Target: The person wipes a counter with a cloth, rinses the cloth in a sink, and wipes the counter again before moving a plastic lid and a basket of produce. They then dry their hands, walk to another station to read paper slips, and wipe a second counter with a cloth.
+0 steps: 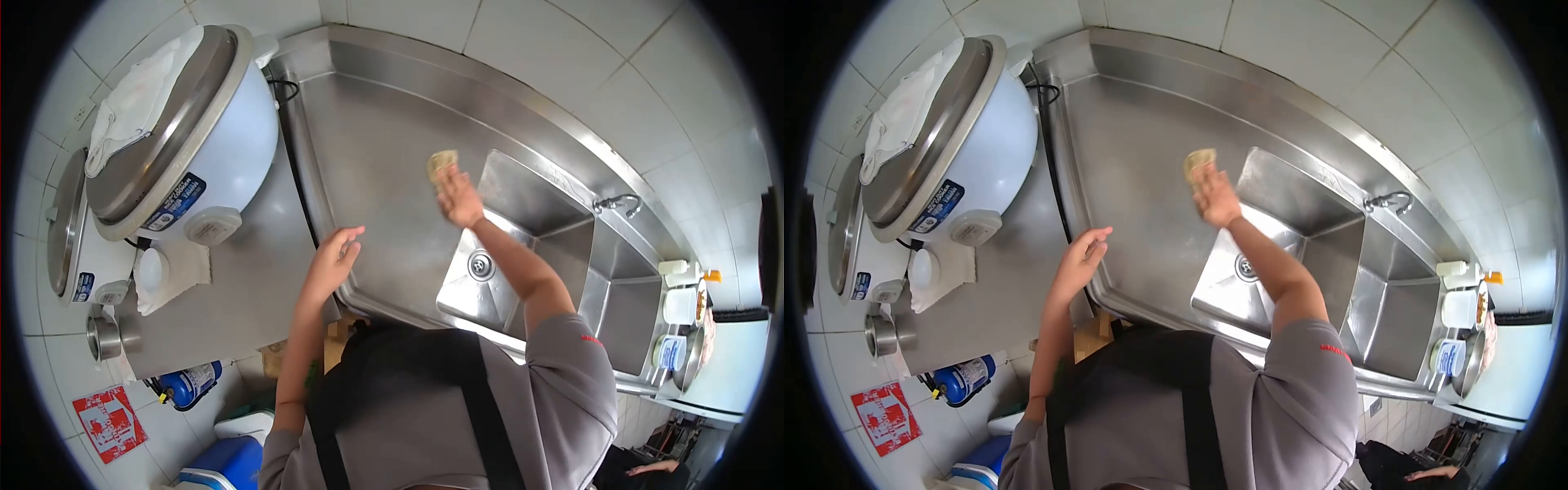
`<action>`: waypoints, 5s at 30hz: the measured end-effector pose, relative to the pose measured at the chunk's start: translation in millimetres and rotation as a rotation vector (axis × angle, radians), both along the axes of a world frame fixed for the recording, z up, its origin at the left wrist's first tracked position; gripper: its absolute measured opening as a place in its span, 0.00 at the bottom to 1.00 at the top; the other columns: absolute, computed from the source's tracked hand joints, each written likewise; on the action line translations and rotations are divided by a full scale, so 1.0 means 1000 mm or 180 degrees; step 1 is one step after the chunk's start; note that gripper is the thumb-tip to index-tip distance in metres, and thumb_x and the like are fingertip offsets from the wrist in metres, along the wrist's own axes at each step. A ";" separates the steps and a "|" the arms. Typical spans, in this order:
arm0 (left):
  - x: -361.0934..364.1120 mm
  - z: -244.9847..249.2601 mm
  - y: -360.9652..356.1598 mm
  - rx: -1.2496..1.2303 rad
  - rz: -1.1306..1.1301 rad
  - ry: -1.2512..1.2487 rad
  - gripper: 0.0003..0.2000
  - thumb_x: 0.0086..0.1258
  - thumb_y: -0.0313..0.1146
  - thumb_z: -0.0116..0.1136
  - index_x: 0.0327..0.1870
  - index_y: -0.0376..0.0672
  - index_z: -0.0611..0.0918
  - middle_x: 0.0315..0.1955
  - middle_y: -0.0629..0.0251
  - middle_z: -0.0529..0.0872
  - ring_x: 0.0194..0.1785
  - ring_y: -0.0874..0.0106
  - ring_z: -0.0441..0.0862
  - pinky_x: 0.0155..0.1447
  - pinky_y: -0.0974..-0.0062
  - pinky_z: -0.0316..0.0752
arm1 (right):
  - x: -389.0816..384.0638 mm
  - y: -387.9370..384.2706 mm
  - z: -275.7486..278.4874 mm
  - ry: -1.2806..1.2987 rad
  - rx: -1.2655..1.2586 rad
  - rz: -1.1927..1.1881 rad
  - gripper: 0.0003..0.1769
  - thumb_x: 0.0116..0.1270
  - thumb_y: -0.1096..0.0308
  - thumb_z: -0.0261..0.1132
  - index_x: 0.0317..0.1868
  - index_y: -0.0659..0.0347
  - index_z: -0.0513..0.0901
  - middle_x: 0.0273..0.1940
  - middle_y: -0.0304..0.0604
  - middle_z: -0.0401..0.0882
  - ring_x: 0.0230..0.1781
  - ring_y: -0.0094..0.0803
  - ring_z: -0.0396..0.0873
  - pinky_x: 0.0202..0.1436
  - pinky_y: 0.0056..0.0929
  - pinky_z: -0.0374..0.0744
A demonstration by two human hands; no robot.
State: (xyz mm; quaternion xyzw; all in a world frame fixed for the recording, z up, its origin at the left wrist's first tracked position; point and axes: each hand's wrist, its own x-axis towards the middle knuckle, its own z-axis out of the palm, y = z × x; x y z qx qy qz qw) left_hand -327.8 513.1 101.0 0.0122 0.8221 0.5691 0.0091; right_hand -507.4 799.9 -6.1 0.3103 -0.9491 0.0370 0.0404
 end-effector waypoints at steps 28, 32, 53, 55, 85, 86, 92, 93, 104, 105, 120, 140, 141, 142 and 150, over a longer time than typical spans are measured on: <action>0.036 0.015 0.208 -0.0628 -0.0251 -0.0348 0.21 0.52 0.39 0.65 0.46 0.39 0.75 0.44 0.55 0.78 0.46 0.64 0.77 0.48 0.69 0.71 | 0.168 0.130 0.188 -0.1104 -0.2455 0.0562 0.08 0.63 0.72 0.55 0.39 0.63 0.80 0.35 0.45 0.76 0.37 0.35 0.75 0.45 0.27 0.72; 0.051 0.028 0.208 -0.0921 0.0358 0.0593 0.23 0.51 0.41 0.66 0.43 0.35 0.75 0.34 0.55 0.79 0.40 0.64 0.79 0.45 0.71 0.73 | 0.166 0.095 0.217 -0.1926 -0.3028 0.0769 0.09 0.67 0.69 0.54 0.38 0.65 0.79 0.31 0.36 0.76 0.33 0.21 0.72 0.39 0.20 0.70; 0.171 0.063 0.088 0.2093 0.1407 0.0652 0.26 0.51 0.23 0.54 0.55 0.38 0.66 0.44 0.62 0.76 0.49 0.72 0.74 0.53 0.73 0.70 | 0.200 -0.063 0.196 -0.4602 -0.4203 0.1856 0.07 0.66 0.64 0.57 0.35 0.59 0.75 0.33 0.38 0.75 0.38 0.27 0.75 0.46 0.31 0.74; 0.189 0.078 0.070 0.2440 0.1161 0.0691 0.24 0.52 0.23 0.52 0.55 0.38 0.68 0.44 0.62 0.76 0.48 0.72 0.75 0.52 0.73 0.70 | 0.211 -0.084 0.191 -0.4111 -0.3491 0.1335 0.09 0.66 0.63 0.57 0.37 0.60 0.75 0.35 0.39 0.75 0.39 0.27 0.75 0.47 0.30 0.73; 0.159 0.083 -0.158 -0.0596 0.1689 0.1043 0.21 0.52 0.34 0.67 0.42 0.36 0.69 0.27 0.58 0.83 0.32 0.70 0.79 0.40 0.74 0.72 | 0.219 -0.186 0.188 -0.2673 -0.3543 0.0439 0.02 0.56 0.72 0.62 0.27 0.57 0.77 0.27 0.31 0.75 0.32 0.19 0.70 0.40 0.20 0.67; 0.164 0.061 -0.160 -0.0419 0.1502 0.0818 0.21 0.52 0.33 0.66 0.43 0.36 0.69 0.27 0.58 0.82 0.32 0.70 0.79 0.40 0.72 0.72 | 0.228 -0.180 0.179 -0.2747 -0.3182 0.0360 0.02 0.56 0.71 0.62 0.27 0.57 0.78 0.26 0.30 0.75 0.31 0.19 0.71 0.37 0.21 0.68; 0.147 0.016 -0.152 -0.0735 0.1610 0.0140 0.21 0.54 0.34 0.65 0.44 0.36 0.70 0.29 0.57 0.82 0.35 0.63 0.79 0.42 0.69 0.73 | 0.200 -0.205 0.129 -0.1603 -0.2195 -0.0045 0.11 0.51 0.66 0.67 0.34 0.61 0.81 0.28 0.43 0.79 0.32 0.36 0.77 0.37 0.31 0.74; 0.144 0.017 -0.145 -0.1199 0.1830 0.0122 0.21 0.54 0.35 0.64 0.45 0.36 0.70 0.31 0.56 0.82 0.37 0.61 0.79 0.44 0.67 0.73 | 0.191 -0.217 0.145 -0.0982 -0.2089 0.0073 0.15 0.50 0.66 0.67 0.39 0.62 0.80 0.36 0.51 0.78 0.39 0.46 0.76 0.44 0.36 0.75; 0.221 0.066 -0.138 -0.1396 0.2292 0.0650 0.19 0.60 0.40 0.60 0.47 0.37 0.74 0.45 0.57 0.77 0.49 0.64 0.74 0.50 0.71 0.70 | 0.023 -0.461 0.347 0.0352 -0.2099 0.2101 0.17 0.58 0.58 0.60 0.44 0.58 0.80 0.51 0.52 0.74 0.50 0.47 0.73 0.54 0.39 0.70; 0.232 0.082 -0.136 -0.1417 0.2518 0.0654 0.19 0.60 0.40 0.60 0.47 0.37 0.74 0.45 0.57 0.77 0.49 0.64 0.74 0.50 0.71 0.70 | -0.009 -0.489 0.329 0.0719 -0.1466 0.1918 0.19 0.58 0.57 0.59 0.46 0.59 0.79 0.50 0.53 0.75 0.51 0.46 0.73 0.54 0.42 0.69; 0.266 0.162 -0.058 -0.1771 0.4380 0.2383 0.16 0.64 0.43 0.46 0.50 0.46 0.72 0.46 0.63 0.76 0.53 0.68 0.72 0.52 0.72 0.69 | 0.285 -0.407 0.270 -0.7244 -0.0076 0.5809 0.39 0.64 0.50 0.57 0.61 0.75 0.58 0.48 0.59 0.73 0.39 0.37 0.79 0.38 0.32 0.80; 0.196 0.226 -0.033 0.0399 0.2803 0.4206 0.22 0.65 0.26 0.46 0.59 0.34 0.59 0.48 0.61 0.70 0.60 0.66 0.63 0.66 0.74 0.53 | 0.293 -0.255 0.266 -0.2898 -0.2015 0.5889 0.24 0.66 0.62 0.50 0.59 0.66 0.64 0.60 0.48 0.64 0.60 0.37 0.64 0.58 0.26 0.66; 0.191 0.228 -0.036 0.0047 0.2896 0.3883 0.24 0.65 0.26 0.46 0.61 0.33 0.57 0.53 0.58 0.66 0.63 0.63 0.59 0.67 0.72 0.50 | 0.284 -0.250 0.262 -0.2946 -0.1858 0.5844 0.24 0.66 0.62 0.50 0.59 0.66 0.64 0.59 0.48 0.65 0.60 0.37 0.65 0.58 0.26 0.66; 0.185 0.228 -0.038 -0.0293 0.2942 0.3553 0.26 0.64 0.25 0.45 0.64 0.33 0.55 0.58 0.55 0.63 0.67 0.61 0.54 0.69 0.69 0.47 | 0.280 -0.251 0.260 -0.2900 -0.1815 0.5762 0.23 0.66 0.62 0.50 0.58 0.66 0.65 0.59 0.48 0.65 0.60 0.37 0.65 0.58 0.26 0.66; 0.215 0.124 -0.053 -0.0673 0.2112 0.1087 0.21 0.70 0.37 0.45 0.62 0.39 0.66 0.60 0.56 0.69 0.64 0.63 0.64 0.66 0.70 0.57 | 0.252 -0.325 0.316 -0.0524 -0.4321 0.4593 0.21 0.65 0.63 0.51 0.55 0.66 0.68 0.55 0.49 0.68 0.57 0.38 0.67 0.56 0.28 0.67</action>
